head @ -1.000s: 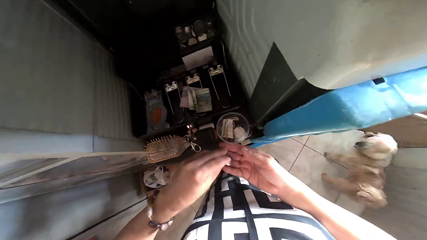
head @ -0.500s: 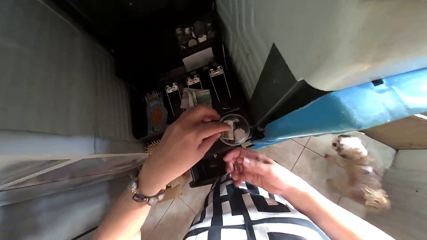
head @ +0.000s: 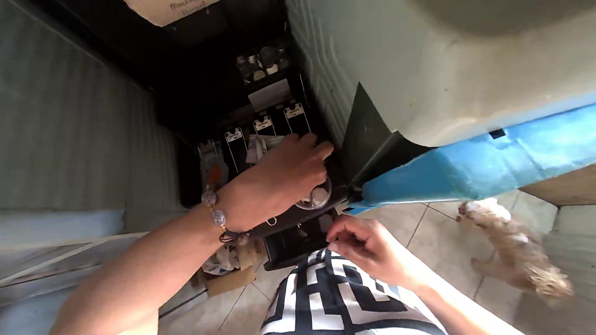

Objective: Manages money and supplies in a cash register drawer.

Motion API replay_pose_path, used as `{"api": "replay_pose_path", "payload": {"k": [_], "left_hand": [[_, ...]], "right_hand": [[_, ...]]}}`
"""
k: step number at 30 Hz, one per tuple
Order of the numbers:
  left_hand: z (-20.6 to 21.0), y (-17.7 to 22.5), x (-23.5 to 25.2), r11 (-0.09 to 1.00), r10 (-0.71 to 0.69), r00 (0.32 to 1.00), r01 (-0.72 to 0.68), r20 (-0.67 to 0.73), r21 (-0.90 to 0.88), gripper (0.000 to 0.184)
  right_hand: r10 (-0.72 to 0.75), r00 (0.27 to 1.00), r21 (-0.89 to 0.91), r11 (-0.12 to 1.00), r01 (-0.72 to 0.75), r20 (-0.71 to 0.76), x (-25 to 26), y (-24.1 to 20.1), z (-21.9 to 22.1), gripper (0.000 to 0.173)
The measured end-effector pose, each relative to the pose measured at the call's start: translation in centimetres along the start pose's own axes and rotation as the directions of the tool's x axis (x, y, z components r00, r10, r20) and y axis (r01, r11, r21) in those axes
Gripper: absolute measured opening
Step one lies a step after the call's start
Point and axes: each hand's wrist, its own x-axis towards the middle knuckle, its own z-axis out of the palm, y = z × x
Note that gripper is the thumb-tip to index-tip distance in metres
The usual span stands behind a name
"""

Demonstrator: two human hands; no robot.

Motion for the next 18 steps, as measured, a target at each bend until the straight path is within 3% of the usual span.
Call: {"api": "replay_pose_path", "payload": {"k": [8, 13, 15, 18], "left_hand": [[1.0, -2.4, -1.1, 0.982, 0.143, 0.986, -0.153, -0.087, -0.112, 0.017], [-1.0, -2.5, -3.9, 0.966, -0.045, 0.990, 0.008, -0.134, -0.257, 0.024], [-1.2, -1.7, -5.9, 0.945, -0.107, 0.945, 0.000, -0.310, -0.327, 0.024], [0.5, 2.7, -7.7, 0.887, -0.213, 0.826, -0.060, -0.521, -0.458, 0.021]], "right_hand": [[0.013, 0.999, 0.030, 0.999, -0.011, -0.041, 0.3, 0.5, 0.1, 0.016], [-0.015, 0.994, 0.113, 0.993, 0.027, -0.108, 0.4, 0.7, 0.3, 0.020], [-0.032, 0.997, 0.188, 0.981, 0.046, -0.077, 0.4, 0.5, 0.3, 0.026], [-0.085, 0.992, 0.324, 0.945, 0.052, 0.089, 0.5, 0.0, 0.4, 0.055]]}}
